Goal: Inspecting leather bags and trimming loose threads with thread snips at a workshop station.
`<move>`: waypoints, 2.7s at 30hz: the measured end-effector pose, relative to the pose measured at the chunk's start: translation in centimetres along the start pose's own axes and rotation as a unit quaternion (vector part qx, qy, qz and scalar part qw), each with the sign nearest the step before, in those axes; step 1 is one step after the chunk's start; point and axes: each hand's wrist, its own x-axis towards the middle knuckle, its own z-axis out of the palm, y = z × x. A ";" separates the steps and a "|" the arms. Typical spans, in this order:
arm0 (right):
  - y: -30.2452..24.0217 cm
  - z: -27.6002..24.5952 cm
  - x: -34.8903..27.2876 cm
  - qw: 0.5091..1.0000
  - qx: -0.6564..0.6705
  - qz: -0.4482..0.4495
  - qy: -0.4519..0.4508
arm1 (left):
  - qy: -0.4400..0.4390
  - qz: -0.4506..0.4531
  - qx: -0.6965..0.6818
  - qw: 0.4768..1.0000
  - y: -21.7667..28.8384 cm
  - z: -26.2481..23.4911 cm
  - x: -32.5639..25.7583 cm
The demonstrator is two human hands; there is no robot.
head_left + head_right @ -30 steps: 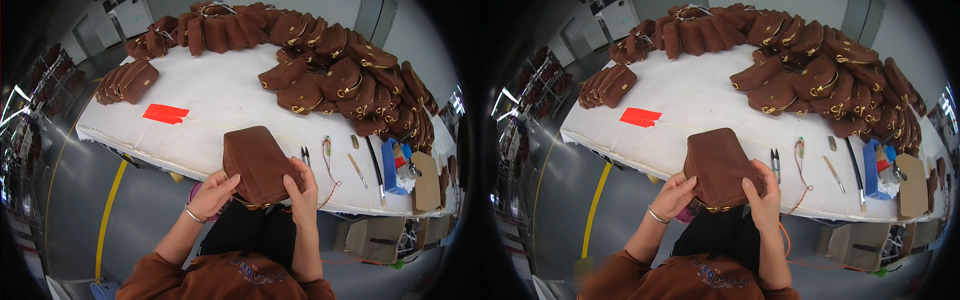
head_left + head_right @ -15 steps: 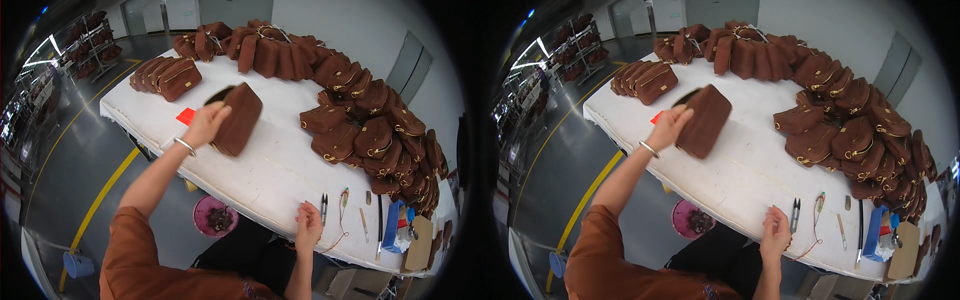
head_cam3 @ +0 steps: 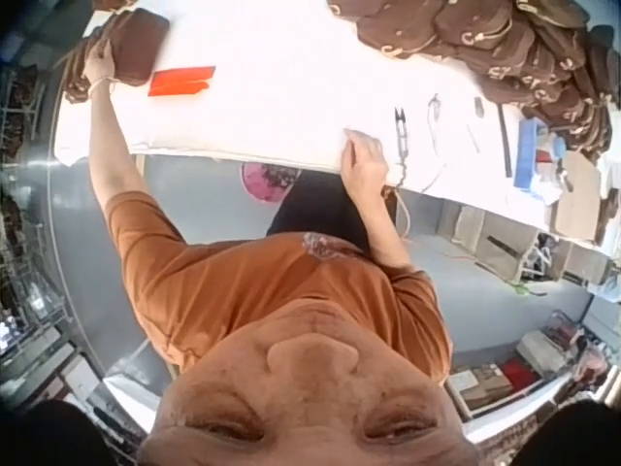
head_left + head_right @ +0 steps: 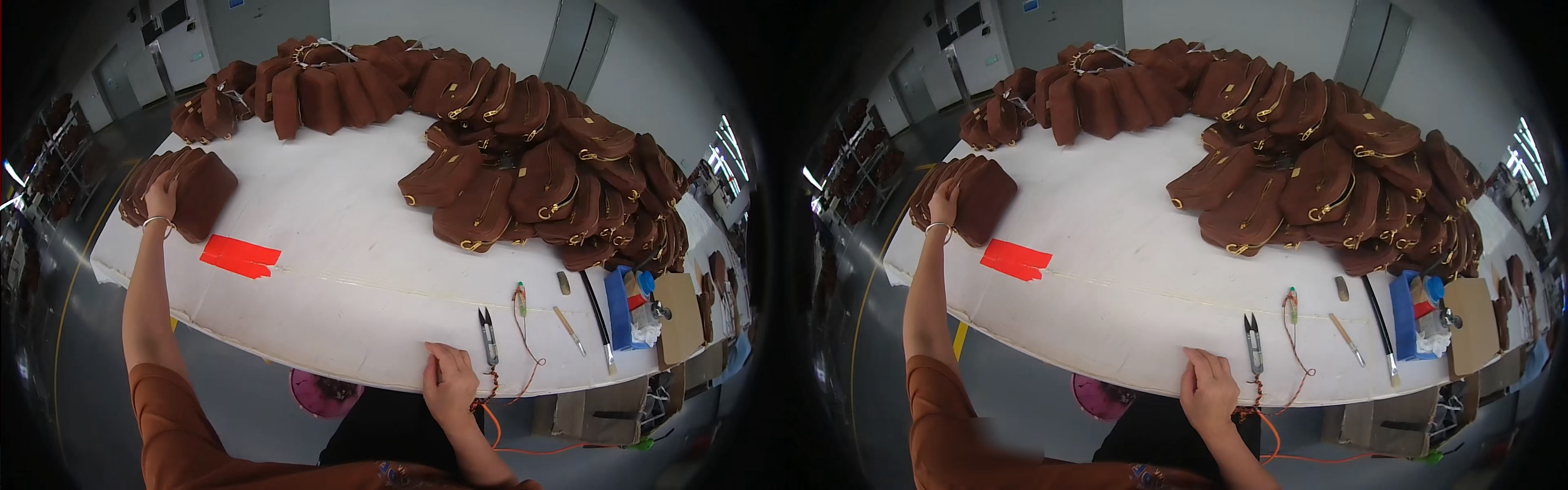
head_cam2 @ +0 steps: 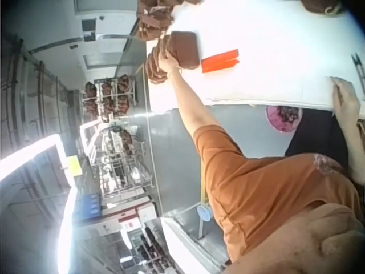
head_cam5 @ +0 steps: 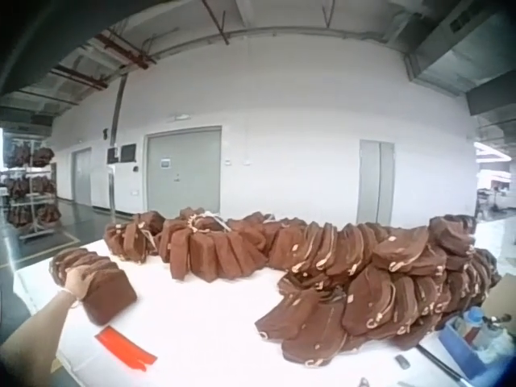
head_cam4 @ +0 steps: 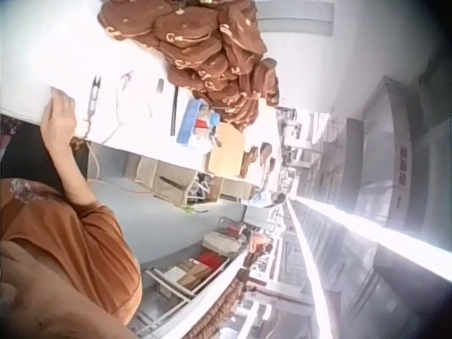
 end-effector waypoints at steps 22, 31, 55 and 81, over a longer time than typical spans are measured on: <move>-0.1 -0.3 -0.6 1.000 0.018 -0.019 -0.008 | -0.453 -0.291 -0.515 0.667 40.4 12.6 -12.7; 1.9 -2.1 -0.3 0.925 0.324 0.193 -0.049 | -0.445 -0.251 -0.659 0.552 34.4 -7.0 -27.3; -5.9 -10.3 -0.2 0.971 0.183 0.014 -0.150 | -0.392 0.202 -0.436 0.784 34.0 -19.3 -41.0; -5.1 -6.7 7.8 0.977 -0.031 -0.210 0.035 | -0.300 0.160 -0.432 0.835 33.3 -16.6 -34.0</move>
